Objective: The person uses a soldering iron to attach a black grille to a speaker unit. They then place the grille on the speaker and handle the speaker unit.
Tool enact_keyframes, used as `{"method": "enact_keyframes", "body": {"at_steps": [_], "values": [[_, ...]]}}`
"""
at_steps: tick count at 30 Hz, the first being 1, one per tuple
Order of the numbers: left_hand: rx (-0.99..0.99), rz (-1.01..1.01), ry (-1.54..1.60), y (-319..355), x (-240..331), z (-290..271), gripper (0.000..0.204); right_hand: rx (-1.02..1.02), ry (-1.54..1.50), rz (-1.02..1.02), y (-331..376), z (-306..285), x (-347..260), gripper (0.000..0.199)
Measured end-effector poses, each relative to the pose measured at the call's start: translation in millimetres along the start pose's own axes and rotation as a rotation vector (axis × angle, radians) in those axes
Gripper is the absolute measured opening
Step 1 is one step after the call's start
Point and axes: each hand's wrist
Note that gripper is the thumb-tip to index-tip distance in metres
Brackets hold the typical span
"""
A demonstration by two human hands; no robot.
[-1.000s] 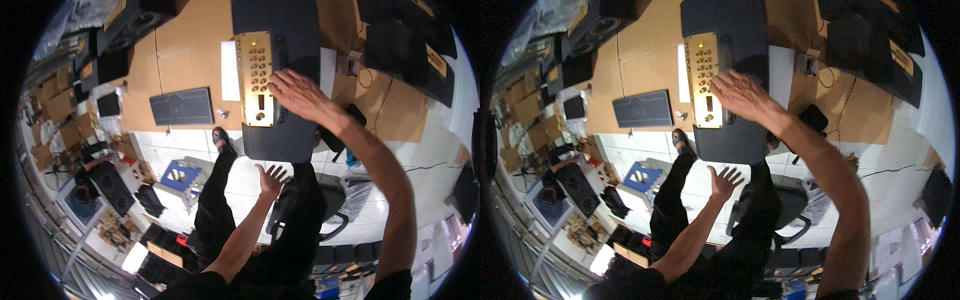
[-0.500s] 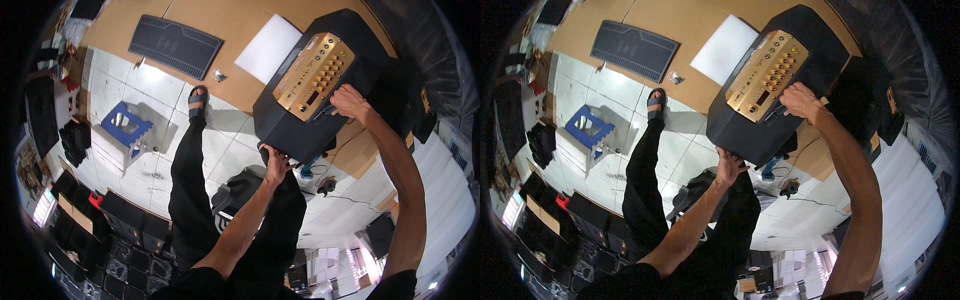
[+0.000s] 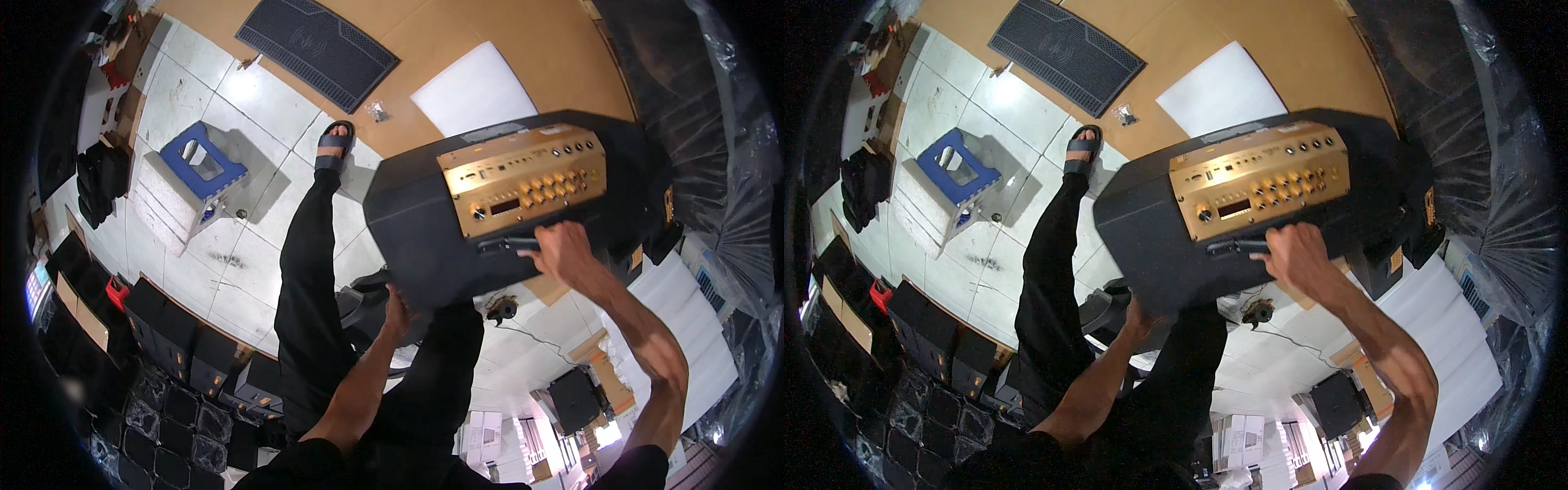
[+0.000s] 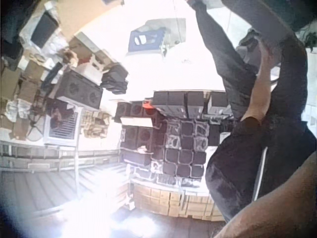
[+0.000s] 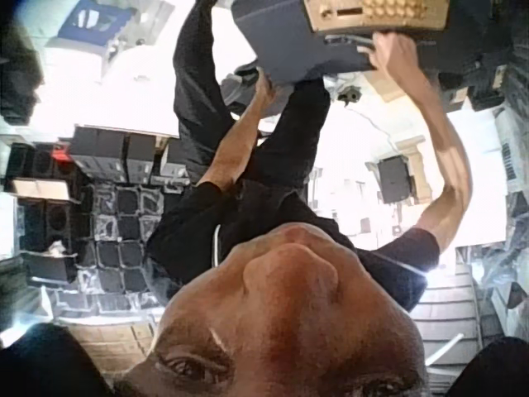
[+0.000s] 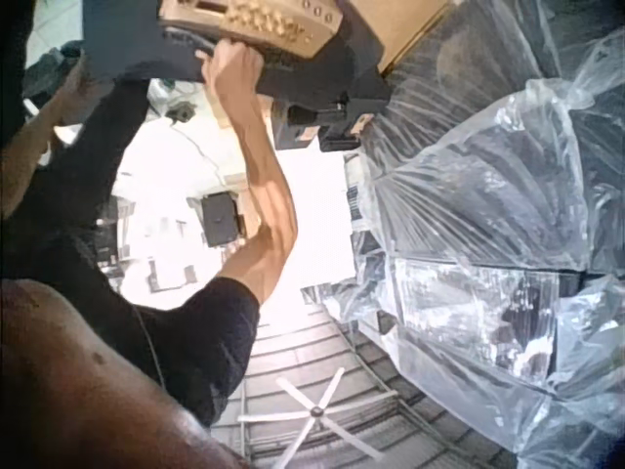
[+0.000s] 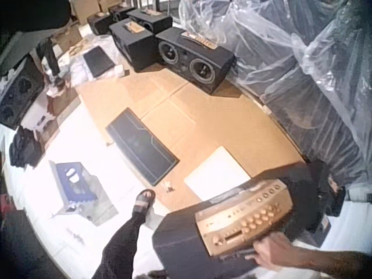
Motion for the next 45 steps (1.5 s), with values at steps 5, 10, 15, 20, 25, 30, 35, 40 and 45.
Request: {"method": "enact_keyframes", "body": {"at_steps": [5, 10, 15, 20, 25, 30, 35, 40, 45], "values": [[-0.007, 0.057, -0.012, -11.4, 5.3, -10.4, 0.077, -0.004, -0.160, 0.002, 46.8, -40.5, -26.0, 0.046], [-0.045, 0.113, -0.060, -10.0, 31.0, -2.0, 0.074, 0.023, -0.459, 0.011, 90.1, -49.6, -58.1, 0.044], [-0.133, 0.175, -0.030, -8.5, 59.3, 20.9, 0.071, 0.047, -0.609, 0.103, 92.1, -32.5, -57.1, 0.042], [-0.313, 0.242, 0.069, -24.3, 97.4, 58.8, 0.068, 0.282, -0.561, 0.306, 39.7, -28.0, -4.5, 0.049], [-0.515, 0.245, 0.165, -38.9, 125.6, 104.2, 0.066, 0.386, -0.498, 0.488, -49.1, 34.2, 89.3, 0.069], [-0.717, 0.301, 0.271, -19.8, 144.4, 180.9, 0.056, 0.334, -0.598, 0.541, -124.0, 55.5, 156.3, 0.082], [-0.693, 0.226, 0.208, -18.1, 161.0, 220.5, 0.064, 0.399, -0.500, 0.405, -182.2, 107.5, 234.2, 0.062], [-0.764, 0.220, 0.016, -18.1, 186.8, 249.3, 0.082, 0.345, -0.567, 0.416, -237.6, 103.9, 277.2, 0.056], [-0.697, 0.321, -0.014, -13.3, 176.8, 283.4, 0.080, 0.617, -0.654, 0.743, -239.4, 115.6, 307.8, 0.035]]}}
Point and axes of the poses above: each hand's wrist, its own y-axis away from the middle knuckle, its own z-axis out of the palm, x = y × z, and after that the axes turned 2 degrees about y, right-handed
